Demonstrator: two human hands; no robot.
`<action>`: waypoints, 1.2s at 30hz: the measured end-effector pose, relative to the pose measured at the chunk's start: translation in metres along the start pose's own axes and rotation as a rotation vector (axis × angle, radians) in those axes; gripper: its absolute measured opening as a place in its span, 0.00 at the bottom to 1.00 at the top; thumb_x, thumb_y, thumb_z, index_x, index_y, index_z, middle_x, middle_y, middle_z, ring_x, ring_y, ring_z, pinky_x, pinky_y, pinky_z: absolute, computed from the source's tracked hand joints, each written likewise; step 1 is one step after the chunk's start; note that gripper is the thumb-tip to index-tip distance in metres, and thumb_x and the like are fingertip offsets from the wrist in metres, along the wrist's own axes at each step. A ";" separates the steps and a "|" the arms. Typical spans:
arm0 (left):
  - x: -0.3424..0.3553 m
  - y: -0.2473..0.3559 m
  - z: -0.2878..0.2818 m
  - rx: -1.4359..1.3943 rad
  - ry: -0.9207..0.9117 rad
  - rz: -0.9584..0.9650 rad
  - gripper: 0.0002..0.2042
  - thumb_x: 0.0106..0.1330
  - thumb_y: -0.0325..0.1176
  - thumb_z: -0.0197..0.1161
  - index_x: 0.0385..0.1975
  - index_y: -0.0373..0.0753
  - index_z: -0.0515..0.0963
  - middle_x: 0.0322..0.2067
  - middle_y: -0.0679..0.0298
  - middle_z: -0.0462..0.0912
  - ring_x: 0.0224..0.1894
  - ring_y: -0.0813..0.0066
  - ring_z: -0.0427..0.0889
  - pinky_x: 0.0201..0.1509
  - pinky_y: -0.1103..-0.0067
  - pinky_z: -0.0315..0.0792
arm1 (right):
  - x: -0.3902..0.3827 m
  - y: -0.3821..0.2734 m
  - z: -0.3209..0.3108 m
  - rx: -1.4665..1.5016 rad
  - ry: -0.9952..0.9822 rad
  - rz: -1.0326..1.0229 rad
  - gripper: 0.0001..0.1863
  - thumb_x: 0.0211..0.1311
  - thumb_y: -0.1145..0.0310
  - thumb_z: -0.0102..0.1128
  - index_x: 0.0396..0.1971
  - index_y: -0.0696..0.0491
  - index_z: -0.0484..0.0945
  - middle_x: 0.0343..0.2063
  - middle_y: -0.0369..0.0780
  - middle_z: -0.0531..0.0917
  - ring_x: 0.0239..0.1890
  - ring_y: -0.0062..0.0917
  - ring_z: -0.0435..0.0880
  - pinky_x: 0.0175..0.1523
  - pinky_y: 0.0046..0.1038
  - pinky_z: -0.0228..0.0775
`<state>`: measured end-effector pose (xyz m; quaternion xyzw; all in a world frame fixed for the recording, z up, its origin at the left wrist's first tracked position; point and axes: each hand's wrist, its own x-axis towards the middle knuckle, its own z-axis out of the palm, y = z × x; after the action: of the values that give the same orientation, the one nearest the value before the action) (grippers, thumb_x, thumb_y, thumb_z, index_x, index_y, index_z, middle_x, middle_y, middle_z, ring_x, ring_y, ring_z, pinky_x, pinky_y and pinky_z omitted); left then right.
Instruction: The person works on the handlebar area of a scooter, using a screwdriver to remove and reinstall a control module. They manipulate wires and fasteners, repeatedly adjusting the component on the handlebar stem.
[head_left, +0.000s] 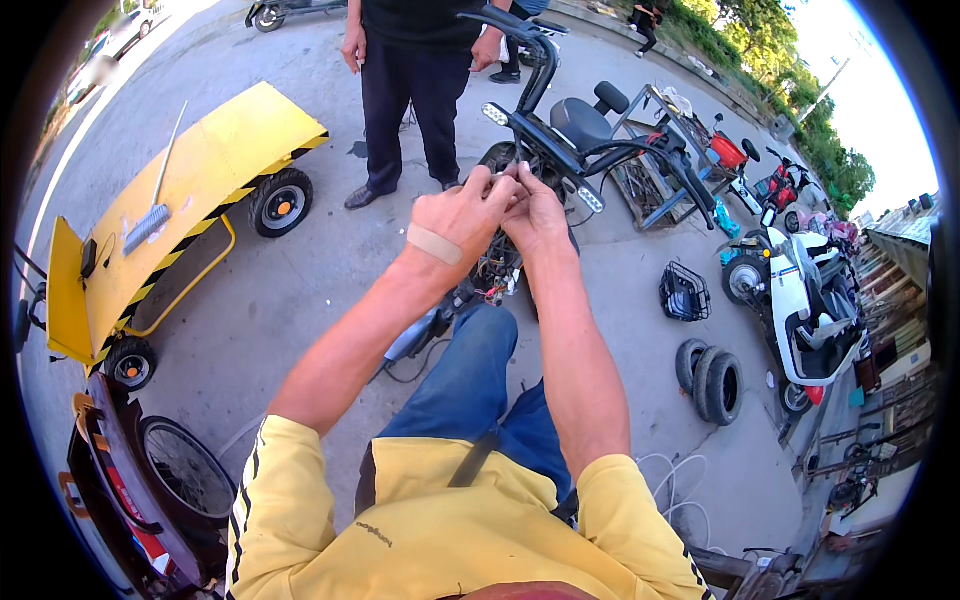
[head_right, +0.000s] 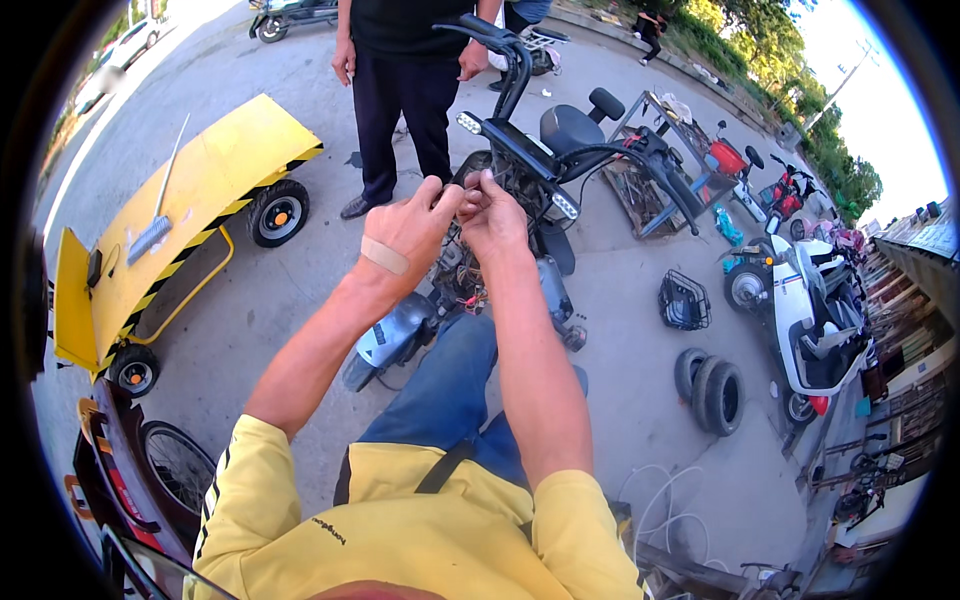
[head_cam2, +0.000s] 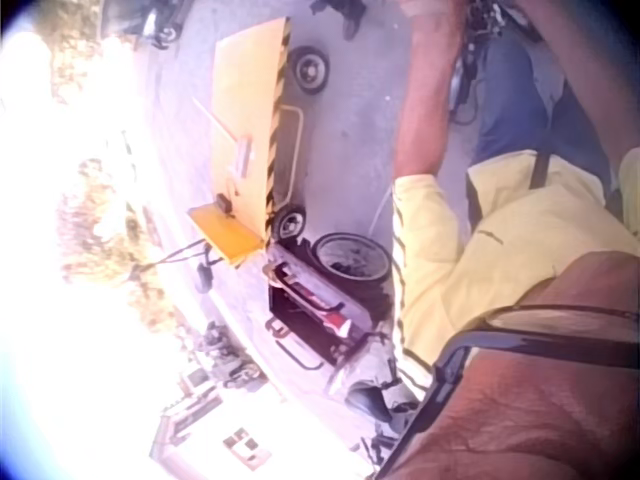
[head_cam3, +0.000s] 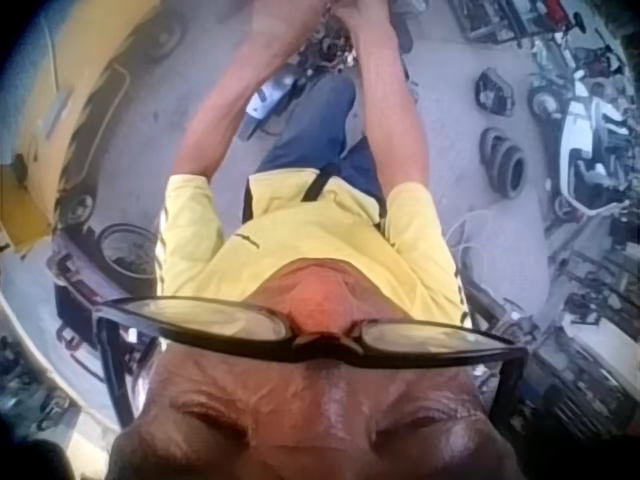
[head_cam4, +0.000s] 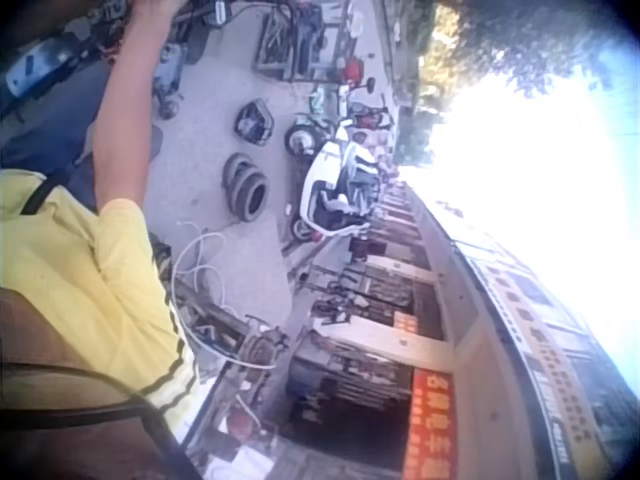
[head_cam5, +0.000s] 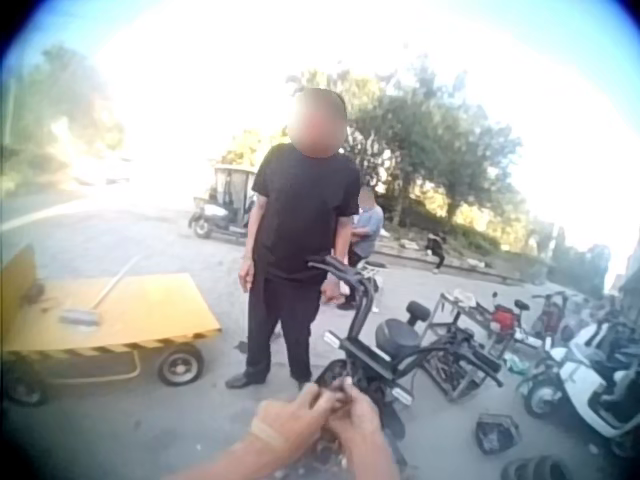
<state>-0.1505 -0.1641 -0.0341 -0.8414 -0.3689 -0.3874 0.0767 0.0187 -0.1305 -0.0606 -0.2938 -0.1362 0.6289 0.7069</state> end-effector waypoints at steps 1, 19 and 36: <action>-0.001 -0.001 0.001 -0.011 0.037 0.039 0.08 0.75 0.39 0.62 0.45 0.43 0.75 0.35 0.60 0.85 0.29 0.50 0.88 0.27 0.59 0.78 | 0.008 -0.003 -0.011 0.011 -0.014 0.002 0.13 0.84 0.65 0.51 0.40 0.58 0.79 0.32 0.38 0.81 0.27 0.17 0.75 0.30 0.20 0.67; -0.001 0.003 -0.001 -0.060 -0.038 -0.063 0.15 0.75 0.41 0.65 0.53 0.40 0.76 0.28 0.56 0.86 0.28 0.53 0.88 0.25 0.66 0.77 | 0.026 -0.010 -0.023 0.052 -0.016 -0.013 0.16 0.83 0.64 0.52 0.36 0.59 0.79 0.22 0.36 0.75 0.24 0.21 0.73 0.29 0.23 0.64; -0.177 -0.018 0.085 -2.233 0.123 -1.758 0.10 0.63 0.19 0.55 0.44 0.33 0.74 0.39 0.59 0.76 0.35 0.72 0.70 0.38 0.80 0.65 | -0.117 0.044 -0.069 -0.478 0.068 -0.106 0.13 0.80 0.61 0.60 0.47 0.58 0.80 0.25 0.37 0.82 0.22 0.17 0.75 0.28 0.22 0.67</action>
<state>-0.1876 -0.2155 -0.2204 0.0579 -0.2648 -0.4266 -0.8629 0.0017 -0.2593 -0.1203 -0.4661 -0.2725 0.5304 0.6536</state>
